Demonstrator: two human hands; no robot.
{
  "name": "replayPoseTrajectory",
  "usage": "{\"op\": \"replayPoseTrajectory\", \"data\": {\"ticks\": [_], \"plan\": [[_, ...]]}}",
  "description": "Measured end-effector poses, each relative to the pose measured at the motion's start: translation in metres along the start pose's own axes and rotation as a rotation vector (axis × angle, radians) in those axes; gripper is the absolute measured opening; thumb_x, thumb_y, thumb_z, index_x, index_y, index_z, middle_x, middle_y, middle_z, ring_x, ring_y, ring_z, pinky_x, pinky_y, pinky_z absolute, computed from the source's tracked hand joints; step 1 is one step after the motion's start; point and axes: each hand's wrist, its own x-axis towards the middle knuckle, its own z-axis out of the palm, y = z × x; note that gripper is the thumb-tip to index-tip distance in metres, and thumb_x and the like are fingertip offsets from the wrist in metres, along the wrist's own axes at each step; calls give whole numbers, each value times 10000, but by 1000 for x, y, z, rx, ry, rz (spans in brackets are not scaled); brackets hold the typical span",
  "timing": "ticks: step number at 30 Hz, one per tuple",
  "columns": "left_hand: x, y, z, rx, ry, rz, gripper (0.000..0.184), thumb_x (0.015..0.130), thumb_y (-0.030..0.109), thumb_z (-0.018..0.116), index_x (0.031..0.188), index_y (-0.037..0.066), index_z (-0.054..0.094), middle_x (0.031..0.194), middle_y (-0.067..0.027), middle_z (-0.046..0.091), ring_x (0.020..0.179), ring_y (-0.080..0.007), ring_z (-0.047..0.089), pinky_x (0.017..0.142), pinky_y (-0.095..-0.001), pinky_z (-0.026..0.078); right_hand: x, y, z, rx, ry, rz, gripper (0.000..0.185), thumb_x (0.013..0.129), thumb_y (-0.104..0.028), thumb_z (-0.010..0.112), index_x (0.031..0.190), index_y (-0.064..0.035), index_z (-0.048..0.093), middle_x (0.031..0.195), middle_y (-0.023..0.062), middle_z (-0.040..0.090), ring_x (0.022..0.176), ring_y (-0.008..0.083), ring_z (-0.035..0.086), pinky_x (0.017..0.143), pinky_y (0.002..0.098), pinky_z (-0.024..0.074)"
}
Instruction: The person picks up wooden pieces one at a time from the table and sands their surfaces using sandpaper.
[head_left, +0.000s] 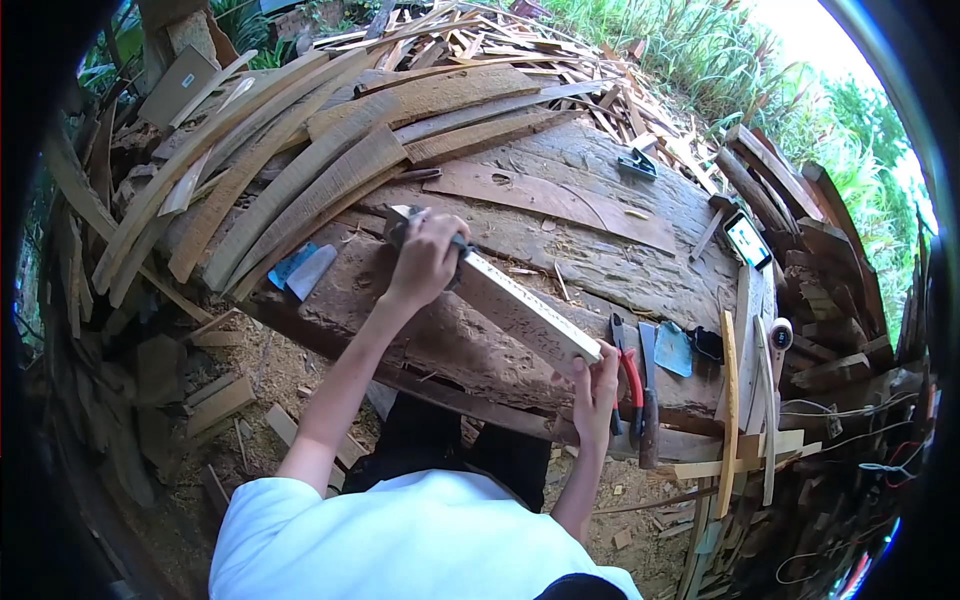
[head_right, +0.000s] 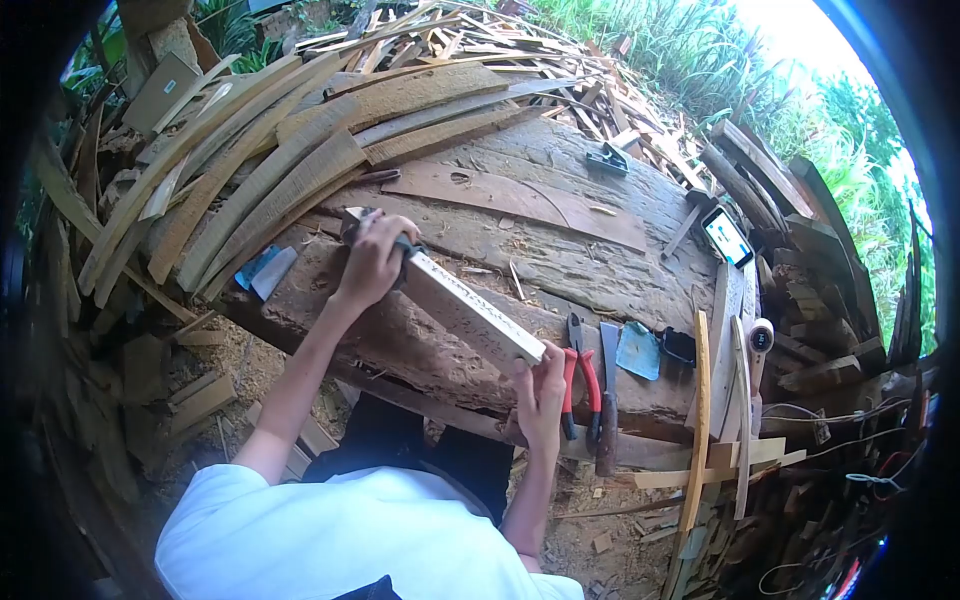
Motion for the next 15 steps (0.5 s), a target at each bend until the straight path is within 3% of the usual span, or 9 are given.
{"op": "replayPoseTrajectory", "data": {"ticks": [2,4,5,9,12,15], "plan": [[3,7,1,-8,-67,-37,91,909,92,538,966,65,604,901,-162,682,939,-337,650,1034,-501,402,-1,-9,-4,-7,33,44,298,1023,-227,530,1235,-31,457,929,78,601,741,119,633,644,233,486],[8,16,2,-13,-245,-159,96,895,107,547,934,44,608,865,-180,684,926,-353,650,938,-483,457,3,-18,-6,353,112,152,269,1026,-214,514,1200,-16,461,892,122,617,659,165,644,477,260,514],[5,17,4,-23,-286,-154,94,879,93,552,911,23,607,804,-194,671,896,-375,649,856,-473,479,4,-13,-9,468,135,199,249,1039,-235,470,1161,-19,476,850,123,626,538,161,611,417,259,478],[-5,27,-3,-110,-214,-81,105,880,63,546,955,16,603,843,-207,663,840,-373,658,835,-447,492,6,-2,-16,387,82,260,301,1049,-275,436,1128,7,509,762,120,634,519,153,607,386,258,464],[-18,33,8,-203,-281,-108,132,885,-14,547,980,32,627,878,-157,692,828,-282,673,854,-432,510,9,-7,-11,364,108,245,311,1051,-271,441,1118,19,532,786,114,640,517,155,606,387,257,465],[-24,85,19,-203,-313,50,212,875,-25,554,1066,8,640,1033,-172,691,997,-298,654,954,-443,476,7,-6,-9,213,98,271,395,1067,-334,410,1133,29,550,803,107,645,543,158,616,408,262,475]]}}
